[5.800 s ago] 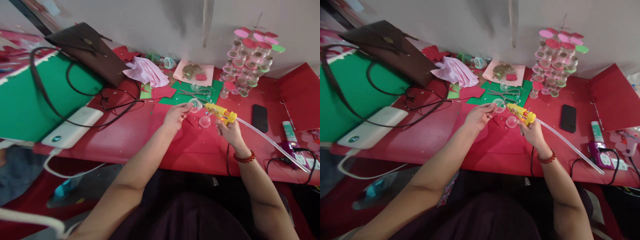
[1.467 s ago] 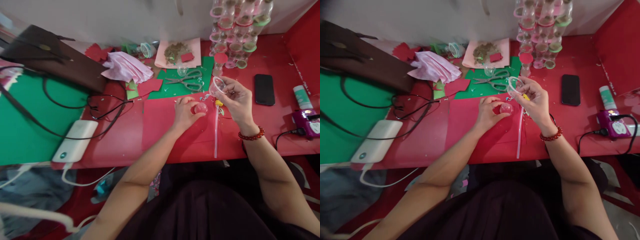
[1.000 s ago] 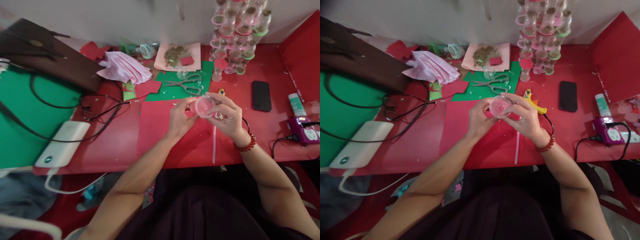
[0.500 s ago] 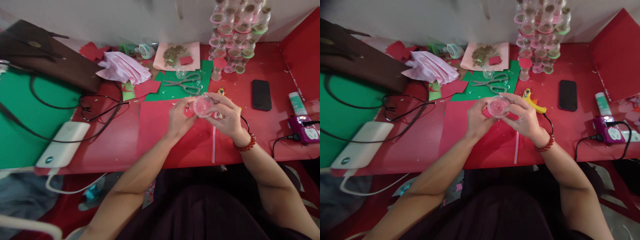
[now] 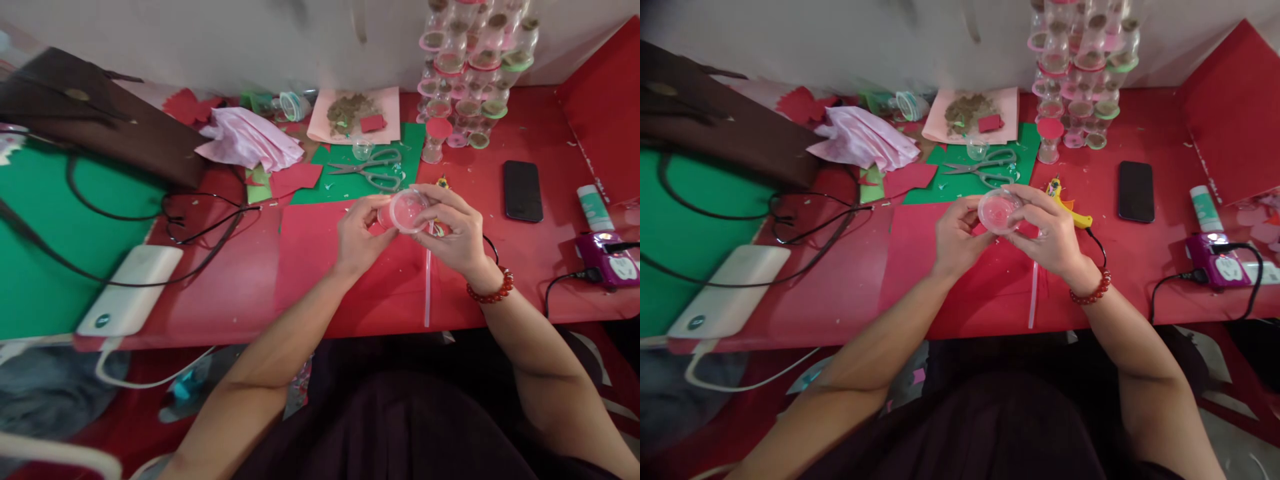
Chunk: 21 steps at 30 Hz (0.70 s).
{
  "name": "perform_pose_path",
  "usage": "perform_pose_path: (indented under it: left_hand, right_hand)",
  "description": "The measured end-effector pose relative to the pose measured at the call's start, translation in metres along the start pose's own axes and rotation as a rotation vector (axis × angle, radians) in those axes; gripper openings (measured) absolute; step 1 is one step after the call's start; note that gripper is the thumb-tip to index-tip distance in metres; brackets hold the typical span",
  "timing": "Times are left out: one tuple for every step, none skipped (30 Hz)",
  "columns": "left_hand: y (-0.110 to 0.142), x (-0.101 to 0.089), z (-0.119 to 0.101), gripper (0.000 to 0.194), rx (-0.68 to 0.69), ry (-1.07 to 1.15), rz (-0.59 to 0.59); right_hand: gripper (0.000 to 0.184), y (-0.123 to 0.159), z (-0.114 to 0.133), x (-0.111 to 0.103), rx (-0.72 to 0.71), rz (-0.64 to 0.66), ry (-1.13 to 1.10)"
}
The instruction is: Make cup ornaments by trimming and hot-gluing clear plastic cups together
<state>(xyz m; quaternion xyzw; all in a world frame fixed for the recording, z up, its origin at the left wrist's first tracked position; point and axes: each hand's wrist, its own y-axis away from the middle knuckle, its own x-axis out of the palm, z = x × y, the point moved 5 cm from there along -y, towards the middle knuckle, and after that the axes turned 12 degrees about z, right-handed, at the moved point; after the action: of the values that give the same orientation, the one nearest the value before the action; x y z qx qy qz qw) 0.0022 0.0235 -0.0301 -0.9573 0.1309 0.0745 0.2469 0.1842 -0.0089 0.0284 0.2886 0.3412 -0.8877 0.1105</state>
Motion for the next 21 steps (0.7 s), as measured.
perform_pose_path:
  left_hand:
    - [-0.0001,0.0002,0.0011,0.044,-0.002,0.013,-0.001]
    - [-0.0002,0.0005,0.0023,0.044,-0.004,0.023,-0.001]
    - [-0.0003,0.0008,0.0034,0.045,-0.007,0.031,0.000]
    - [-0.0003,0.0010,0.0044,0.044,-0.009,0.037,0.000]
    - [-0.0003,0.0012,0.0053,0.044,-0.009,0.042,0.000]
    - [-0.0003,0.0013,0.0060,0.044,-0.007,0.047,0.000]
    - [-0.0003,0.0015,0.0066,0.044,-0.006,0.051,0.001]
    - [-0.0003,0.0017,0.0070,0.043,-0.006,0.053,0.003]
    - [-0.0002,0.0018,0.0073,0.044,-0.008,0.052,0.007]
    - [-0.0002,0.0020,0.0074,0.044,-0.013,0.047,0.013]
    - [-0.0001,0.0021,0.0072,0.045,-0.021,0.039,0.019]
    - [-0.0001,0.0021,0.0068,0.046,-0.031,0.028,0.025]
    - [-0.0001,0.0021,0.0062,0.046,-0.042,0.018,0.031]
    - [-0.0001,0.0021,0.0055,0.046,-0.052,0.010,0.036]
    - [-0.0002,0.0020,0.0046,0.046,-0.063,0.004,0.040]
    - [-0.0003,0.0018,0.0038,0.047,-0.074,-0.001,0.042]
    - [-0.0004,0.0017,0.0032,0.048,-0.086,-0.005,0.044]
    - [-0.0005,0.0016,0.0026,0.049,-0.096,-0.009,0.046]
    - [-0.0006,0.0016,0.0022,0.050,-0.106,-0.013,0.048]
    - [-0.0007,0.0017,0.0020,0.051,-0.113,-0.018,0.050]
    - [-0.0008,0.0018,0.0019,0.051,-0.120,-0.020,0.051]
  right_hand:
    - [0.011,0.0002,-0.0007,0.0002,0.006,0.003,-0.003]
    - [0.011,0.0003,-0.0013,0.0004,0.010,0.004,-0.006]
    - [0.010,0.0004,-0.0017,0.0006,0.013,0.005,-0.008]
    - [0.010,0.0005,-0.0021,0.0008,0.017,0.006,-0.010]
    - [0.010,0.0005,-0.0024,0.0010,0.020,0.007,-0.010]
    - [0.010,0.0003,-0.0024,0.0010,0.023,0.006,-0.010]
    - [0.010,0.0001,-0.0024,0.0010,0.027,0.006,-0.009]
    - [0.011,-0.0002,-0.0023,0.0010,0.030,0.006,-0.008]
    - [0.011,-0.0005,-0.0021,0.0009,0.034,0.005,-0.005]
    - [0.012,-0.0008,-0.0020,0.0007,0.039,0.005,-0.002]
    - [0.012,-0.0010,-0.0019,0.0006,0.045,0.005,0.001]
    - [0.012,-0.0011,-0.0019,0.0004,0.049,0.006,0.001]
    - [0.011,-0.0011,-0.0019,0.0001,0.053,0.004,-0.001]
    - [0.011,-0.0011,-0.0021,-0.0003,0.056,0.001,-0.007]
    - [0.010,-0.0010,-0.0025,-0.0005,0.062,0.001,-0.013]
    - [0.010,-0.0009,-0.0031,-0.0006,0.070,0.005,-0.020]
    - [0.010,-0.0009,-0.0039,-0.0006,0.080,0.011,-0.027]
    - [0.010,-0.0010,-0.0047,-0.0005,0.091,0.019,-0.034]
    - [0.010,-0.0012,-0.0054,-0.0003,0.099,0.027,-0.039]
    - [0.010,-0.0014,-0.0059,-0.0003,0.105,0.033,-0.043]
    - [0.010,-0.0017,-0.0061,-0.0003,0.105,0.035,-0.044]
